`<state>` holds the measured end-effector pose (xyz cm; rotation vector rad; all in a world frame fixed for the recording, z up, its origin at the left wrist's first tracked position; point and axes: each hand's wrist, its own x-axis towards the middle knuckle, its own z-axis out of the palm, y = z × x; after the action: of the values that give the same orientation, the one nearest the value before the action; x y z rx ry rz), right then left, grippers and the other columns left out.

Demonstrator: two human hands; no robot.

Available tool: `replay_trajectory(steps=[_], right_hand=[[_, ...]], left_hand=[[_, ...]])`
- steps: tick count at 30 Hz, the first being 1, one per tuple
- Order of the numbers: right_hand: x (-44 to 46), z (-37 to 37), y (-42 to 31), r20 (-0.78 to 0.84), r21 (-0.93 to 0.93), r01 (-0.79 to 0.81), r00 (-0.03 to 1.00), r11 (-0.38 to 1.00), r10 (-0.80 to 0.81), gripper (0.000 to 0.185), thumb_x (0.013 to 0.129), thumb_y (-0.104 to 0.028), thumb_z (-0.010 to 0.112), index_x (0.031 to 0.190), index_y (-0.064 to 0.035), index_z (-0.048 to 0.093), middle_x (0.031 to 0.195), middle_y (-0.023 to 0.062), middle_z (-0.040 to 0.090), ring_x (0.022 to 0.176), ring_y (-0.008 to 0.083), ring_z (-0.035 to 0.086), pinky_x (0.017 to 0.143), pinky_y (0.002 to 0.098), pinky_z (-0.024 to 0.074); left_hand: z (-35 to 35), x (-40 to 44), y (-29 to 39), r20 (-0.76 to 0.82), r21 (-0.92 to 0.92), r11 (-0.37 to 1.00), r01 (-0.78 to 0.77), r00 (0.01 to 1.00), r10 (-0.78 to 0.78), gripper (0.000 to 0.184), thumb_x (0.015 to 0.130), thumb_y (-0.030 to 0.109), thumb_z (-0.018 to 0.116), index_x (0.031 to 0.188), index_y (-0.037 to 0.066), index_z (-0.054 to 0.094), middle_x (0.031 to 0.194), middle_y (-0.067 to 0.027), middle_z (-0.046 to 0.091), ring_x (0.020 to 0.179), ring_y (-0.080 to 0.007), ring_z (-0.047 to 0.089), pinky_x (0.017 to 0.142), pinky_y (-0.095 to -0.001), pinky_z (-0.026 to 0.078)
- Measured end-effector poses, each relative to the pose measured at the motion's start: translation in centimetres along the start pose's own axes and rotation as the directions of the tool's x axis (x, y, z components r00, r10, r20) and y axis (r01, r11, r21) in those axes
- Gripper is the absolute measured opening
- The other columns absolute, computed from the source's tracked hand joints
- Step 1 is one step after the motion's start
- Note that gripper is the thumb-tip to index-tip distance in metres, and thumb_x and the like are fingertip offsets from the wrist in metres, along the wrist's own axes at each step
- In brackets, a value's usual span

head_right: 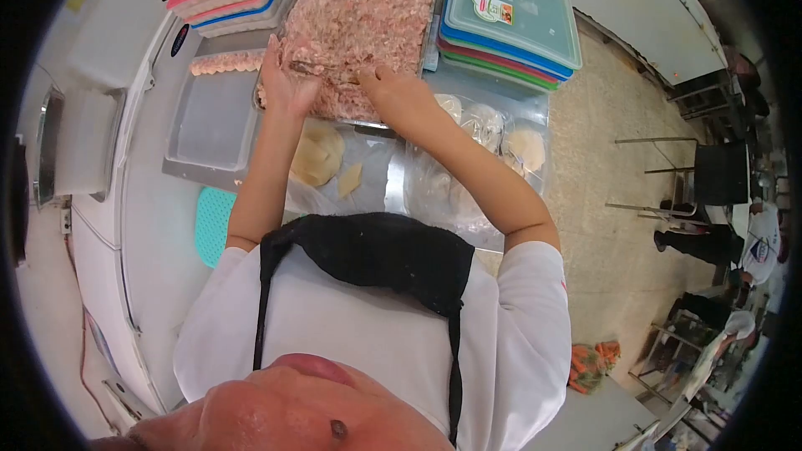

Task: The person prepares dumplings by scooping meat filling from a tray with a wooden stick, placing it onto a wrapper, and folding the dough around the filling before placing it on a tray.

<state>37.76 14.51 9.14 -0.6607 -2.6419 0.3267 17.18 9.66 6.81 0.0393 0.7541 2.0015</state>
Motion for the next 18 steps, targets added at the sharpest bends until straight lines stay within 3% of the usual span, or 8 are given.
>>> replay_trajectory(steps=[2, 5, 7, 10, 11, 14, 17, 18], right_hand=[[0.7, 0.8, 1.0, 0.039, 0.032, -0.017, 0.999, 0.999, 0.015, 0.026, 0.084, -0.010, 0.053, 0.107, -0.0047, 0.063, 0.081, 0.0184, 0.063, 0.082, 0.0354, 0.064, 0.071, 0.0437, 0.0505], [1.1, 0.4, 3.7, -0.227, 0.319, 0.105, 0.973, 0.942, -0.031, 0.024, 0.095, -0.023, 0.051, 0.101, -0.0052, 0.065, 0.072, 0.0127, 0.059, 0.069, 0.0289, 0.062, 0.059, 0.0369, 0.0473], [1.0, -0.2, 3.9, 0.005, 0.490, -0.126, 0.990, 0.863, 0.142, 0.025, 0.093, -0.021, 0.052, 0.104, -0.0015, 0.063, 0.080, 0.0186, 0.061, 0.074, 0.0308, 0.062, 0.066, 0.0377, 0.0479], [1.1, -2.3, 2.8, 0.282, 0.565, -0.324, 0.940, 0.759, 0.191, 0.026, 0.094, -0.022, 0.052, 0.104, 0.0005, 0.062, 0.083, 0.0207, 0.063, 0.075, 0.0280, 0.062, 0.070, 0.0352, 0.0478], [1.1, -3.1, 2.2, 0.356, 0.569, -0.362, 0.918, 0.739, 0.176, 0.027, 0.094, -0.023, 0.052, 0.103, 0.0006, 0.062, 0.082, 0.0204, 0.063, 0.075, 0.0262, 0.061, 0.070, 0.0338, 0.0476], [0.5, -4.8, 1.0, 0.390, 0.521, -0.337, 0.911, 0.784, 0.133, 0.028, 0.094, -0.024, 0.053, 0.107, -0.0001, 0.063, 0.085, 0.0186, 0.065, 0.074, 0.0233, 0.059, 0.072, 0.0311, 0.0471], [-0.3, -3.3, 1.8, 0.209, 0.614, -0.160, 0.977, 0.773, 0.036, 0.028, 0.093, -0.023, 0.055, 0.111, -0.0026, 0.064, 0.092, 0.0180, 0.066, 0.078, 0.0235, 0.062, 0.074, 0.0310, 0.0479], [-0.4, -2.4, 2.0, 0.179, 0.615, -0.105, 0.984, 0.782, -0.008, 0.029, 0.093, -0.023, 0.055, 0.112, -0.0034, 0.064, 0.095, 0.0179, 0.066, 0.080, 0.0238, 0.063, 0.075, 0.0309, 0.0482]], left_hand=[[0.5, 0.0, 0.2, -0.092, -0.073, 0.995, -0.063, 0.994, 0.056, 0.051, 0.090, 0.037, 0.056, 0.126, 0.002, 0.044, 0.134, -0.0157, 0.044, 0.129, -0.0376, 0.036, 0.105, -0.0603, 0.028], [-1.8, 0.4, 2.1, 0.239, -0.261, 0.942, 0.211, 0.960, -0.149, 0.052, 0.088, 0.026, 0.057, 0.133, 0.006, 0.040, 0.134, -0.0142, 0.046, 0.128, -0.0383, 0.039, 0.105, -0.0581, 0.032], [-1.7, -0.3, 2.9, 0.371, 0.191, 0.978, 0.085, 0.916, -0.152, 0.056, 0.085, 0.016, 0.060, 0.136, 0.008, 0.038, 0.133, -0.0128, 0.048, 0.125, -0.0341, 0.043, 0.103, -0.0514, 0.037], [0.4, -2.2, 3.3, 0.493, 0.636, 0.673, -0.378, 0.870, 0.022, 0.064, 0.079, 0.003, 0.064, 0.137, 0.008, 0.039, 0.130, -0.0114, 0.052, 0.120, -0.0278, 0.050, 0.099, -0.0407, 0.043], [1.0, -2.7, 3.3, 0.544, 0.706, 0.479, -0.522, 0.833, 0.106, 0.067, 0.076, -0.002, 0.065, 0.137, 0.008, 0.040, 0.129, -0.0110, 0.054, 0.118, -0.0257, 0.052, 0.098, -0.0370, 0.045], [0.8, -2.1, 4.3, 0.768, 0.640, -0.008, -0.768, 0.640, 0.016, 0.059, 0.072, 0.011, 0.076, 0.125, 0.009, 0.053, 0.124, -0.0087, 0.057, 0.110, -0.0206, 0.057, 0.091, -0.0339, 0.047], [0.8, -1.4, 5.6, 0.729, 0.685, 0.185, -0.705, 0.653, -0.207, 0.048, 0.070, 0.009, 0.075, 0.116, 0.009, 0.061, 0.115, -0.0079, 0.062, 0.107, -0.0187, 0.059, 0.090, -0.0315, 0.047], [0.7, -0.9, 5.9, 0.716, 0.679, 0.137, -0.721, 0.609, -0.341, 0.050, 0.069, 0.008, 0.075, 0.117, 0.007, 0.060, 0.116, -0.0081, 0.062, 0.108, -0.0185, 0.058, 0.091, -0.0325, 0.046]])
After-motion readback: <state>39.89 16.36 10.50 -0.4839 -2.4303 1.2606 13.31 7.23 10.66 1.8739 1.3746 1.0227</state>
